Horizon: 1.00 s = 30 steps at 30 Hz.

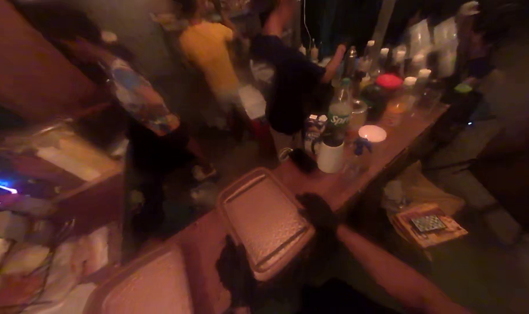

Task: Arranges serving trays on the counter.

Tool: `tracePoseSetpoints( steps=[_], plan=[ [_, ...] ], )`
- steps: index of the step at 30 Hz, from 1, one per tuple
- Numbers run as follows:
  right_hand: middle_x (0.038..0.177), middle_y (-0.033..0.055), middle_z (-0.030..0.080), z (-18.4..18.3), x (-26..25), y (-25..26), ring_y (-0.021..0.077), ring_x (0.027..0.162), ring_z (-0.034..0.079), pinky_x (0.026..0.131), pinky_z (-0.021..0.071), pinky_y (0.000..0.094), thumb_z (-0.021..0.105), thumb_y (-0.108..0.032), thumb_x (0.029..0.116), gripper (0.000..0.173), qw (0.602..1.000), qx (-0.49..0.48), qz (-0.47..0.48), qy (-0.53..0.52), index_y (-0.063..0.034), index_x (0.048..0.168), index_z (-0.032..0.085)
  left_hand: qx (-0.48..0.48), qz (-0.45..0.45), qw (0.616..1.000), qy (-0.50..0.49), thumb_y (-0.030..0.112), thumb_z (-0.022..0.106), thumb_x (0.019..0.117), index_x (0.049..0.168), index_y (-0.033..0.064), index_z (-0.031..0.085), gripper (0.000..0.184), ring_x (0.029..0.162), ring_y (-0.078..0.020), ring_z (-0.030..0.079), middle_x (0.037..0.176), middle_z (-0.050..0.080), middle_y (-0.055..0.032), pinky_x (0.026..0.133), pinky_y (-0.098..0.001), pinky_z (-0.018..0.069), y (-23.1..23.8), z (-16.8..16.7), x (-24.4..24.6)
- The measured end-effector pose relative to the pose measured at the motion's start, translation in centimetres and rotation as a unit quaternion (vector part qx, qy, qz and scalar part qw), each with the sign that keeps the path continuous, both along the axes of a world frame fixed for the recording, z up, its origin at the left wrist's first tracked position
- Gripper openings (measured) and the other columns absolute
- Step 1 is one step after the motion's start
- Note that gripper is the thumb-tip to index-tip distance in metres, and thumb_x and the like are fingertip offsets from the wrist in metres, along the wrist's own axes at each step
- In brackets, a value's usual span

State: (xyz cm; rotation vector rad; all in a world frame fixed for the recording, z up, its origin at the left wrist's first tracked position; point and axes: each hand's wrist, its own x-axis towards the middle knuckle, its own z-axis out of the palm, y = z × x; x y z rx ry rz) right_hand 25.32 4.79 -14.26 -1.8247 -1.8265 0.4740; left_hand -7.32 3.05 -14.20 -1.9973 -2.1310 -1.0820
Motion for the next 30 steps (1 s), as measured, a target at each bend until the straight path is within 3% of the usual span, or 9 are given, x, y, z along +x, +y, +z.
tracePoseSetpoints(
  steps=[1, 3, 6, 8, 11, 18, 24, 26, 30],
  plan=[
    [0.151, 0.0064, 0.054, 0.0, 0.0, 0.1, 0.0258, 0.143, 0.046, 0.121, 0.0336, 0.0485, 0.047, -0.056, 0.1019, 0.058, 1.0, 0.002, -0.003, -0.005, -0.0297, 0.153, 0.05, -0.129, -0.028, 0.989, -0.063, 0.035, 0.049, 0.1059, 0.153, 0.0084, 0.047, 0.054, 0.131, -0.0394, 0.054, 0.143, 0.058, -0.0198, 0.111, -0.0536, 0.0412, -0.8, 3.4, 0.5],
    [0.151, 0.006, 0.055, -0.1, -0.1, 0.2, 0.025, 0.143, 0.046, 0.121, 0.0327, 0.0475, 0.048, -0.056, 0.1015, 0.057, 1.0, 0.005, -0.01, -0.002, -0.0304, 0.153, 0.05, -0.205, -0.028, 0.969, -0.133, 0.029, 0.059, 0.1021, 0.156, 0.0074, 0.041, 0.061, 0.137, -0.0461, 0.046, 0.149, 0.051, -0.0244, 0.113, -0.061, 0.0357, -0.8, 6.0, 1.1],
    [0.153, 0.006, 0.053, 0.3, 0.0, 0.5, 0.0256, 0.146, 0.043, 0.123, 0.0301, 0.0481, 0.048, -0.055, 0.1015, 0.058, 1.0, -0.03, -0.004, 0.0, -0.031, 0.154, 0.048, -0.172, -0.01, 0.981, -0.085, 0.043, 0.057, 0.0994, 0.155, 0.0155, 0.045, 0.064, 0.136, -0.0409, 0.05, 0.147, 0.056, -0.0173, 0.112, -0.0616, 0.0374, 0.0, 1.3, -0.1],
    [0.153, 0.0063, 0.053, 0.1, 0.1, 0.4, 0.0257, 0.145, 0.044, 0.123, 0.0309, 0.048, 0.048, -0.056, 0.1012, 0.059, 0.999, -0.035, 0.0, 0.002, -0.0311, 0.154, 0.048, -0.184, 0.0, 0.98, -0.08, 0.045, 0.056, 0.0994, 0.155, 0.0188, 0.046, 0.063, 0.138, -0.0388, 0.049, 0.148, 0.056, -0.0144, 0.113, -0.0612, 0.037, 0.1, 0.7, -0.3],
    [0.148, 0.0083, 0.057, 0.0, 0.0, 0.4, 0.0262, 0.14, 0.049, 0.118, 0.0374, 0.0479, 0.053, -0.055, 0.0994, 0.058, 1.0, -0.024, -0.008, 0.014, -0.0308, 0.152, 0.051, -0.219, 0.011, 0.969, -0.117, 0.037, 0.061, 0.0989, 0.155, 0.0155, 0.046, 0.061, 0.134, -0.0441, 0.05, 0.145, 0.056, -0.0201, 0.108, -0.0633, 0.0412, -0.2, 3.6, 0.5],
    [0.148, 0.0103, 0.057, 1.1, 0.1, 0.1, 0.0279, 0.14, 0.049, 0.118, 0.0382, 0.0473, 0.055, -0.053, 0.0989, 0.058, 0.999, -0.015, -0.003, 0.041, -0.0275, 0.151, 0.053, -0.247, -0.008, 0.956, -0.161, 0.024, 0.06, 0.1015, 0.155, 0.0046, 0.042, 0.06, 0.139, -0.0478, 0.044, 0.15, 0.05, -0.0254, 0.113, -0.0627, 0.0335, -0.8, 8.7, 2.0],
    [0.153, 0.0034, 0.054, 0.7, 0.4, 0.4, 0.0253, 0.146, 0.042, 0.123, 0.0301, 0.0488, 0.052, -0.055, 0.1002, 0.058, 0.998, -0.027, 0.018, 0.045, -0.0319, 0.154, 0.049, -0.167, -0.046, 0.966, -0.19, 0.046, 0.056, 0.101, 0.16, 0.0195, 0.038, 0.067, 0.142, -0.0312, 0.046, 0.155, 0.049, -0.0108, 0.116, -0.0547, 0.0369, -0.3, -0.8, -1.0],
    [0.155, 0.0051, 0.051, 1.2, 1.0, 0.6, 0.0268, 0.149, 0.039, 0.125, 0.0247, 0.0501, 0.05, -0.054, 0.1014, 0.061, 0.998, -0.052, 0.037, 0.029, -0.0285, 0.156, 0.045, -0.171, -0.047, 0.96, -0.218, 0.04, 0.057, 0.1024, 0.16, 0.0169, 0.038, 0.065, 0.142, -0.0295, 0.047, 0.155, 0.049, -0.012, 0.116, -0.0525, 0.0378, -0.4, 0.2, 0.1],
    [0.157, 0.0075, 0.049, 0.4, 1.7, 1.0, 0.0298, 0.149, 0.038, 0.123, 0.0289, 0.0517, 0.046, -0.061, 0.1006, 0.066, 0.994, -0.092, 0.058, -0.01, -0.0287, 0.158, 0.042, -0.239, 0.024, 0.946, -0.217, 0.03, 0.054, 0.1055, 0.159, 0.0095, 0.036, 0.06, 0.139, -0.031, 0.051, 0.152, 0.051, -0.0182, 0.115, -0.0512, 0.0412, -1.8, 5.7, 3.5]
  ],
)
